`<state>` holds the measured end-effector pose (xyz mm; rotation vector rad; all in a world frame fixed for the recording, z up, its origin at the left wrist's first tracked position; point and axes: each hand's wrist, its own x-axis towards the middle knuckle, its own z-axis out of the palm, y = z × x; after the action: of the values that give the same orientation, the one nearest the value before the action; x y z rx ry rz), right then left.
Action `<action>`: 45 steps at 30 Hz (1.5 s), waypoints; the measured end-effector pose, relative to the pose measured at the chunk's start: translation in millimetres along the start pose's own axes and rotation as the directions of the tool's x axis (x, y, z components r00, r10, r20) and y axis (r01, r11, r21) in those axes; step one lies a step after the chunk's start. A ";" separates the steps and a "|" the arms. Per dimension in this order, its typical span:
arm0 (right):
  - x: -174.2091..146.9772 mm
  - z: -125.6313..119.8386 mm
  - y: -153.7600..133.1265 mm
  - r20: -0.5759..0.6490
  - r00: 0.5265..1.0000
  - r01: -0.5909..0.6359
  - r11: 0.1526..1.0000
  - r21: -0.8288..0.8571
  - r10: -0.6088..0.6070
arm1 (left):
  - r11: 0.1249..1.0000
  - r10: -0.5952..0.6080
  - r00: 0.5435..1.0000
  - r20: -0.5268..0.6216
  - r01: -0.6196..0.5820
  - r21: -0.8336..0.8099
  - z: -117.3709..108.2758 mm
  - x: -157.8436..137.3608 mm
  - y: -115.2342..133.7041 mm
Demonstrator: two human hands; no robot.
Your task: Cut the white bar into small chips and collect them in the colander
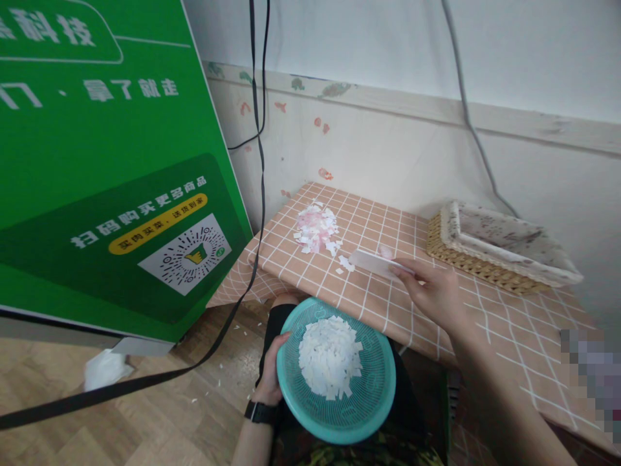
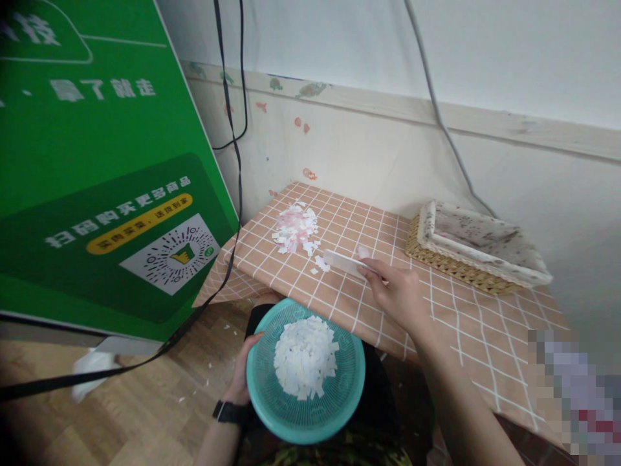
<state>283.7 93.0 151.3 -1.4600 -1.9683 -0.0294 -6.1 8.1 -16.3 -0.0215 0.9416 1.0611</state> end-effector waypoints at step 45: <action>-12.5 15.0 -8.6 0.003 0.997 -0.072 0.980 0.183 0.073 | 0.989 0.146 0.989 0.036 -0.144 -0.041 30.1 -44.1 39.5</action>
<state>270.6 85.2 136.2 -1.4084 -1.8602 0.1769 -22.9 9.8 47.9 0.0360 0.8978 1.2103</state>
